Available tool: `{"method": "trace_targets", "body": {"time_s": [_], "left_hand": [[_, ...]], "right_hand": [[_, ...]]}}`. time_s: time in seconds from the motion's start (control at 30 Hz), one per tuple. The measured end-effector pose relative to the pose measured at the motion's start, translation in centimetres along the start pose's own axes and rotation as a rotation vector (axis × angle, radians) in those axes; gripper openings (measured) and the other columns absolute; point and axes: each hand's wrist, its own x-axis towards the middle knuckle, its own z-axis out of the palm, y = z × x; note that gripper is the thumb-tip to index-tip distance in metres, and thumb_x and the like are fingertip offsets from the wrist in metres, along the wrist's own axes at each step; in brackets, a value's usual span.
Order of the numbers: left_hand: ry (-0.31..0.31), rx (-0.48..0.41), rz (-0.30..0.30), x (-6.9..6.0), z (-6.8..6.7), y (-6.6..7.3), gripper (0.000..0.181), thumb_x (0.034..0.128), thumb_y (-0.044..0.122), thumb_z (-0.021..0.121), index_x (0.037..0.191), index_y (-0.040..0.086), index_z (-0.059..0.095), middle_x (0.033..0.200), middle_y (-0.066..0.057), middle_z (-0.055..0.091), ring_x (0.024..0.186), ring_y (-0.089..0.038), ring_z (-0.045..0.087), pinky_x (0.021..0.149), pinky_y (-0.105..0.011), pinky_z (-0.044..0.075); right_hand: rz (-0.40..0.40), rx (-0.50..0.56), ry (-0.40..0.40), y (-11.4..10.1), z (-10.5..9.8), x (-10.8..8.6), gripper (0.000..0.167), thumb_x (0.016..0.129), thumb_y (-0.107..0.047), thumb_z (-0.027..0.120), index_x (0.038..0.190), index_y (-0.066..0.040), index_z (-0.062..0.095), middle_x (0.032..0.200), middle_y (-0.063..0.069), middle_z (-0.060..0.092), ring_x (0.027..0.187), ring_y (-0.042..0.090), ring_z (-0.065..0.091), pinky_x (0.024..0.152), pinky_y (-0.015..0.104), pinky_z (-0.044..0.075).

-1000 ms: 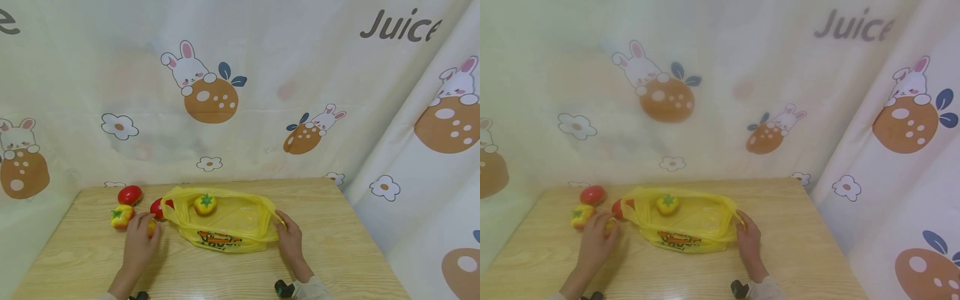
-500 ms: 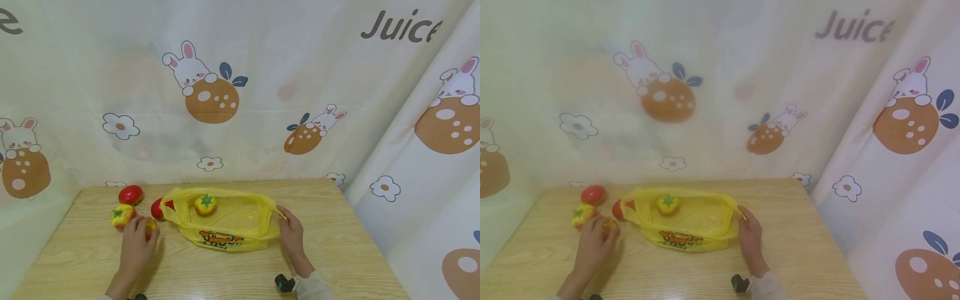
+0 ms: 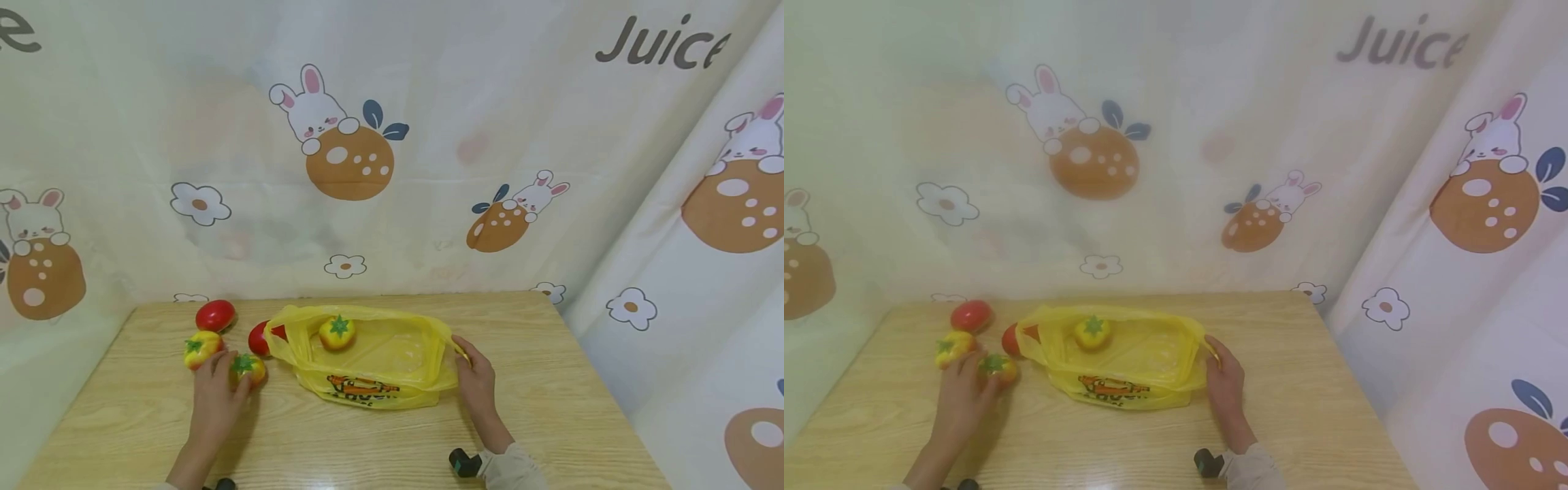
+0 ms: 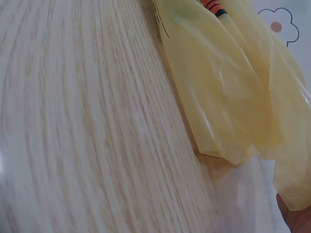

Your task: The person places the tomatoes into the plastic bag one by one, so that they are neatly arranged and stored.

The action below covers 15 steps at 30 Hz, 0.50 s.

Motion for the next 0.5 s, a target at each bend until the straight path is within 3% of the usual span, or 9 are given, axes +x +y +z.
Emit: {"method": "trace_targets", "body": {"time_s": [0.5], "left_hand": [[-0.124, -0.083, -0.209, 0.09, -0.09, -0.79, 0.068, 0.0898, 0.024, 0.071, 0.135, -0.016, 0.041, 0.134, -0.036, 0.039, 0.121, -0.051, 0.043, 0.102, -0.063, 0.038]], "right_hand": [[-0.015, -0.011, 0.008, 0.0, 0.17, -0.36, 0.035, 0.096, 0.005, 0.05, 0.129, 0.0, 0.062, 0.136, 0.019, 0.058, 0.133, 0.033, 0.048, 0.11, 0.051, 0.038]]}}
